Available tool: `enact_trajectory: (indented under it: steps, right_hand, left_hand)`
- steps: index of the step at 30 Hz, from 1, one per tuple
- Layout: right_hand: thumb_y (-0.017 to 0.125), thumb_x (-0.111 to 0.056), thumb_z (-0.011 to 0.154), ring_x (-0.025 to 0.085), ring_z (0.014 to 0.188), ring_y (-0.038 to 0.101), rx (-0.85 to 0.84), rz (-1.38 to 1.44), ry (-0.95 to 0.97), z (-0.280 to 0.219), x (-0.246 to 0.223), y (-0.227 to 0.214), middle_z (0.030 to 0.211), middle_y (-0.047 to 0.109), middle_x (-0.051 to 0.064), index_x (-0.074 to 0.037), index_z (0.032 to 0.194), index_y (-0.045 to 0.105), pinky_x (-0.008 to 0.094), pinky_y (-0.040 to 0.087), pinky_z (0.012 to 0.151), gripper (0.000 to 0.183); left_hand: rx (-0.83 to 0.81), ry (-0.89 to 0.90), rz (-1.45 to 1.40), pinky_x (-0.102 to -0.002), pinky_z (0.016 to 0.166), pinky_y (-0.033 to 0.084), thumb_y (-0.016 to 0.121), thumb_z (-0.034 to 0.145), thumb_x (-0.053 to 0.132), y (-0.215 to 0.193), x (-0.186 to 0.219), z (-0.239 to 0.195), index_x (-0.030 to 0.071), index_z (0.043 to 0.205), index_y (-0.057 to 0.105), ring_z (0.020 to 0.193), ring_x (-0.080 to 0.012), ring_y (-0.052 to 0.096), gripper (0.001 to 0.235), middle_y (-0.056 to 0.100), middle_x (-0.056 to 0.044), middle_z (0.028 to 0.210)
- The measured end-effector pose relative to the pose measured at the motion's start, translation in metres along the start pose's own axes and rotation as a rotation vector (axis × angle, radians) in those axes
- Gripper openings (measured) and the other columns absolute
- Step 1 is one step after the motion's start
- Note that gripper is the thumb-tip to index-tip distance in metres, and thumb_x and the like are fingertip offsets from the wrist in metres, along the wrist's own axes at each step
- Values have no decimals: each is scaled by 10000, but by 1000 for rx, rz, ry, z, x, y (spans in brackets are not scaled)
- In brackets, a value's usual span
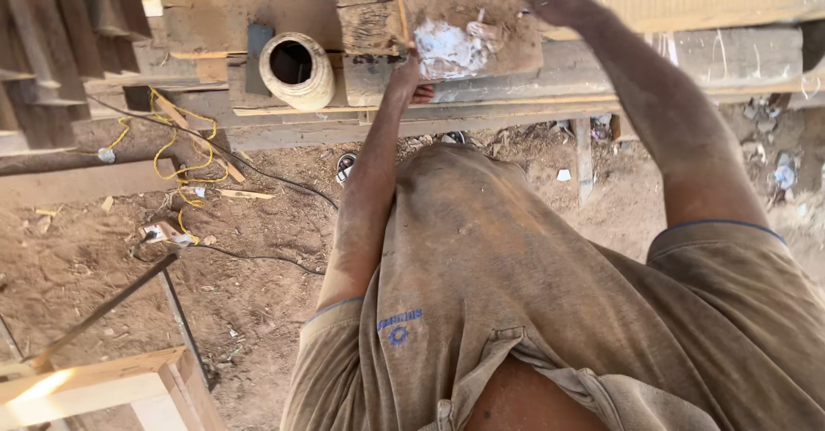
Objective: The person mixes a white paste on a wooden board using a putty knife, then applies the paste to a wooden frame on the ground. The person repeatedly dips the knife into a container to gather more paste and continues spreading it onto the frame.
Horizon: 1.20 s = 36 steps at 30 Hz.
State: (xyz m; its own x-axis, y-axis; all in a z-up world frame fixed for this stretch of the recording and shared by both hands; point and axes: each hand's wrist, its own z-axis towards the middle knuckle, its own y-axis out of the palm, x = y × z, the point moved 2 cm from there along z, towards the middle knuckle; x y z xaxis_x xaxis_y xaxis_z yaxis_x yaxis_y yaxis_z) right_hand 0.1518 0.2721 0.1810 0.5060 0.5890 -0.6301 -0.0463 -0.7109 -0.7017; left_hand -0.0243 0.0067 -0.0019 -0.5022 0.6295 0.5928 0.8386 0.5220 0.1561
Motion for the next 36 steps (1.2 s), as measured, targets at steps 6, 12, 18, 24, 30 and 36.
enact_trajectory:
  steps: [6, 12, 18, 24, 30, 36]
  right_hand:
    - [531, -174, 1116, 314, 1176, 540, 239, -223, 109, -34, -41, 55, 1298, 673, 126, -119, 1322, 719, 553, 342, 1023, 284]
    - [482, -240, 1114, 240, 984, 600, 177, 58, 514, -43, 4, 59, 1228, 645, 176, -46, 1320, 621, 440, 522, 883, 315]
    - [541, -283, 1109, 219, 768, 537, 315, -209, 359, 9, 26, 138, 955, 607, 149, -42, 1108, 691, 375, 537, 643, 284]
    - [583, -290, 1071, 95, 729, 635, 574, 308, 457, 25, 32, 115, 878, 648, 69, -30, 1086, 640, 275, 578, 612, 267]
    - [504, -180, 1130, 133, 640, 542, 426, 310, 331, -19, 2, 82, 908, 658, 114, -19, 1181, 680, 303, 498, 523, 244]
    - [538, -147, 1130, 180, 932, 651, 474, -59, 5, -31, -48, 103, 1249, 678, 129, -172, 1324, 713, 281, 631, 706, 263]
  left_hand:
    - [19, 28, 21, -357, 585, 701, 251, 916, 736, -4, -3, 11, 68, 1447, 517, 665, -245, 783, 894, 764, -184, 826]
    - [-25, 16, 40, -336, 580, 709, 242, 1025, 755, -5, -8, 15, -138, 1281, 714, 647, -213, 795, 1042, 775, -156, 815]
    - [1, 63, -2, -386, 594, 710, 286, 853, 756, -6, 1, 2, 64, 1329, 521, 641, -256, 787, 872, 774, -197, 801]
    - [-25, 53, -3, -385, 617, 713, 257, 863, 772, -9, -4, 6, 56, 1416, 486, 653, -250, 778, 933, 760, -186, 806]
    - [-30, 49, 44, -367, 639, 720, 233, 843, 800, -9, -12, 18, 77, 1441, 489, 684, -235, 798, 972, 772, -174, 838]
    - [-22, 21, 58, -359, 641, 719, 208, 880, 804, -6, -9, 17, 82, 1545, 369, 697, -231, 804, 995, 774, -174, 878]
